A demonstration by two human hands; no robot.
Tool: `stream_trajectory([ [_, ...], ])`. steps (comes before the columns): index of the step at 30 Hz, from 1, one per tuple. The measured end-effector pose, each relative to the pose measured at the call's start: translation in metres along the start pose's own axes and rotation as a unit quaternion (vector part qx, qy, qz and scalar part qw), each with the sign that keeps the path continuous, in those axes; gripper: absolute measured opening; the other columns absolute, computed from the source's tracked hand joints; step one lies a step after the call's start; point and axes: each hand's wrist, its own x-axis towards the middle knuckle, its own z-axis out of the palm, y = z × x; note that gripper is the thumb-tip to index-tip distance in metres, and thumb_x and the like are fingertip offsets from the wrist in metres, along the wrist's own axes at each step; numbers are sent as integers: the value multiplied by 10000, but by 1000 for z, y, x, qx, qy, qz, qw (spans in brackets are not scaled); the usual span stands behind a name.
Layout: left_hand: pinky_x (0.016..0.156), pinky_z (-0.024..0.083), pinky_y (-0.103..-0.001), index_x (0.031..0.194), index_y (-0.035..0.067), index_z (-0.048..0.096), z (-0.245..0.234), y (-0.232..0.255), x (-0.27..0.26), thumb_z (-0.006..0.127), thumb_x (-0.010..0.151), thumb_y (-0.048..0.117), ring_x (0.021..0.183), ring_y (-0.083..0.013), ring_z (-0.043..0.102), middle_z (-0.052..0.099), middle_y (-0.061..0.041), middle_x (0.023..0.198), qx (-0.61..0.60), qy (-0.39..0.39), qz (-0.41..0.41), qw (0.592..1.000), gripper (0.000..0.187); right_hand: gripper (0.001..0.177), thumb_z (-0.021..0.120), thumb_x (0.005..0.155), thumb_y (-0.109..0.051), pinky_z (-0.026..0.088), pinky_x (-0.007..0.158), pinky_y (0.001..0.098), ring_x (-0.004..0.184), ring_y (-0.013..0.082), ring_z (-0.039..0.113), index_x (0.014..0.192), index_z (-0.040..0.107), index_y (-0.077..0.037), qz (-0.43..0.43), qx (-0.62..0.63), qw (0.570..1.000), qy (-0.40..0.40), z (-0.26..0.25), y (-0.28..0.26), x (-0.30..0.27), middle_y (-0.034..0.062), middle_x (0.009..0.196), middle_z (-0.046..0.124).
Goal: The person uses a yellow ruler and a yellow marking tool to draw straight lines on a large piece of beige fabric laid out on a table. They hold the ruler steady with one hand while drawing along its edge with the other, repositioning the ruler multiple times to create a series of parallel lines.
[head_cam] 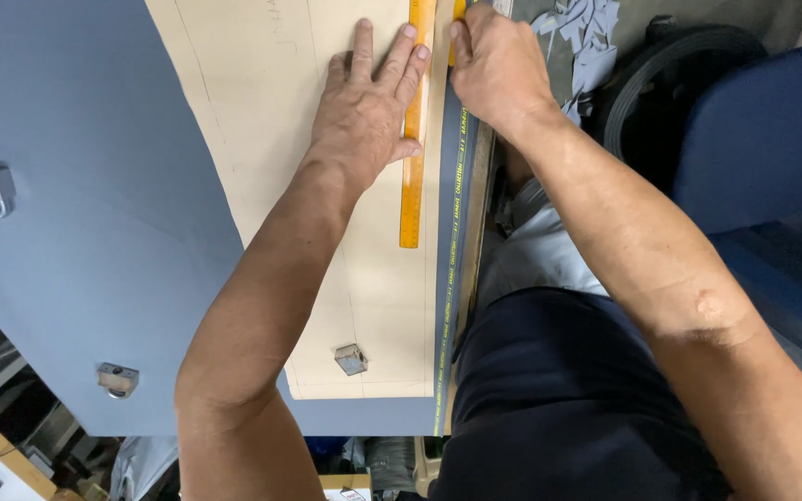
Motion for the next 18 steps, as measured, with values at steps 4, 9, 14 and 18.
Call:
stream_trajectory([
  [4,1189,288,-569,1680,192,67,-3,1,1,608,859,761,1498,-469,24,-29,-20,1719,-5,-29,-5,1000,1136,242,491,1095,-190,476,543,511,609,405,614,929,579,-36,-11,5,1000,-13,-1,-8,-15,190,735,667],
  [9,1196,276,-579,1681,181,43,-6,2,0,594,879,762,1500,-470,15,-41,-29,1719,-11,-38,-4,999,1133,246,474,1099,-133,577,522,491,574,395,676,948,606,8,5,6,998,-63,0,-20,-60,206,719,687],
  [14,1179,246,-598,1675,206,61,-11,3,-3,537,863,782,1515,-438,19,-8,24,1727,-1,-42,-19,999,1104,574,513,1043,-285,614,899,289,947,169,772,1548,399,-37,238,111,902,-343,-37,-45,-111,161,1299,719],
  [18,1202,201,-609,1674,207,84,-4,5,-16,574,844,759,1533,-403,54,25,5,1729,-17,-15,-32,999,1110,257,467,1108,-266,607,719,268,864,148,789,1027,617,-74,181,116,941,-262,-25,-17,-105,114,882,767],
])
